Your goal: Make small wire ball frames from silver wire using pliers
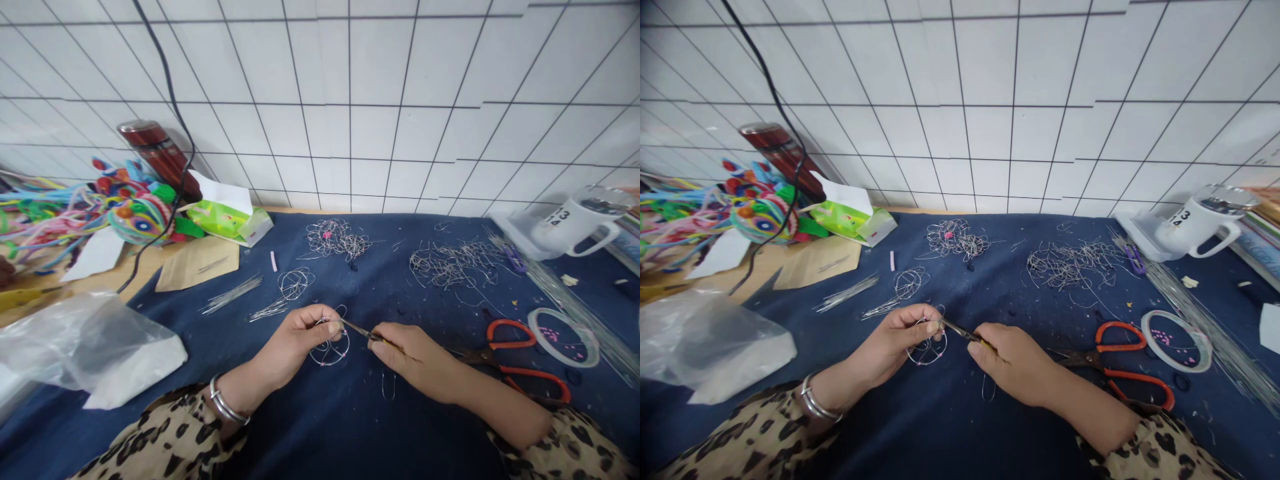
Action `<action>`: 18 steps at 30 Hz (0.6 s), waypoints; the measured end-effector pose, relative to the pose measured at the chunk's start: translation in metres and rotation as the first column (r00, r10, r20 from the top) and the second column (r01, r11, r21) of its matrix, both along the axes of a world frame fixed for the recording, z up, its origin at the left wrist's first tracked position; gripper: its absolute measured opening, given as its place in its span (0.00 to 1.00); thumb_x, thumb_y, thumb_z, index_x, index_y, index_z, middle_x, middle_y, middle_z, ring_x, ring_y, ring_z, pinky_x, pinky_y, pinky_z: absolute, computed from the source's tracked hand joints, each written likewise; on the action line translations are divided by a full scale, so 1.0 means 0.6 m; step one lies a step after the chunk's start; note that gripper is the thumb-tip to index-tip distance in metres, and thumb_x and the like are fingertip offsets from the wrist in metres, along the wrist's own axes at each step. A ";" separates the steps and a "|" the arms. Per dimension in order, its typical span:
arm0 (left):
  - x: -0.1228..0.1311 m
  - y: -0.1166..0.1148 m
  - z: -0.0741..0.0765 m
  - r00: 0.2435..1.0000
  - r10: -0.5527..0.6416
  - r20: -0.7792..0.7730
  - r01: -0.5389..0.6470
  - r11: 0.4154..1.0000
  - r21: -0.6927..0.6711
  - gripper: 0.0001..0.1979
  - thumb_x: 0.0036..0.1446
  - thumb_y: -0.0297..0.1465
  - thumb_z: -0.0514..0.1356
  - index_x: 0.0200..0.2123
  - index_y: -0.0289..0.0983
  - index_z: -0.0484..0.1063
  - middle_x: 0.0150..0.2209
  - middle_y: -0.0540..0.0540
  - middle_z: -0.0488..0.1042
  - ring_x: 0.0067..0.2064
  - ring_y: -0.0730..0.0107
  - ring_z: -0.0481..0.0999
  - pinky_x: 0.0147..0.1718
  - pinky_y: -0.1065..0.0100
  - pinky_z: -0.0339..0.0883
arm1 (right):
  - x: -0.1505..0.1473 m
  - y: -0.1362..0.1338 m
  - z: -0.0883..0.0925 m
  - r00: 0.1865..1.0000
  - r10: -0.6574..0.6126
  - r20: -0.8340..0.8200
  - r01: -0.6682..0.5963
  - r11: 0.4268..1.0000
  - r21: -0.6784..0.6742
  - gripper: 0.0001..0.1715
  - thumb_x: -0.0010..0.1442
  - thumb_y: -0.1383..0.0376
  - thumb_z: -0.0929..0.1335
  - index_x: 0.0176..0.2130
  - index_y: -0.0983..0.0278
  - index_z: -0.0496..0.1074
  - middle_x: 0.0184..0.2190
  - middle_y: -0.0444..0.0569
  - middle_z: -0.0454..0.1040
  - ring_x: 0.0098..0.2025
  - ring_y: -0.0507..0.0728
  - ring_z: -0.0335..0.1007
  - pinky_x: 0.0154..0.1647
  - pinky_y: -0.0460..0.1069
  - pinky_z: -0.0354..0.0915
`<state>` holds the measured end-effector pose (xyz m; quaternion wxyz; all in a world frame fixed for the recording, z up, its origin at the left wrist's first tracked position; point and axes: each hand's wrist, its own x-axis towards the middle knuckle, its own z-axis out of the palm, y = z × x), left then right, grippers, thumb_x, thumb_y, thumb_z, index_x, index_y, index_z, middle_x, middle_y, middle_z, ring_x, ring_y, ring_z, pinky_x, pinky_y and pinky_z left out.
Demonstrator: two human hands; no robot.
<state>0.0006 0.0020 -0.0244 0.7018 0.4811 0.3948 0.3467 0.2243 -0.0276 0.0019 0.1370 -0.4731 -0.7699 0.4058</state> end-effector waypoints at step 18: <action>-0.002 0.002 -0.006 1.000 -0.027 -0.005 0.027 0.999 0.033 0.06 0.54 0.31 0.61 0.30 0.33 0.71 0.28 0.49 0.70 0.31 0.76 0.66 0.33 0.73 0.58 | 0.005 0.001 0.002 0.979 -0.087 -0.185 0.019 0.940 -0.340 0.19 0.64 0.55 0.57 0.37 0.66 0.69 0.27 0.44 0.68 0.25 0.47 0.62 0.24 0.42 0.59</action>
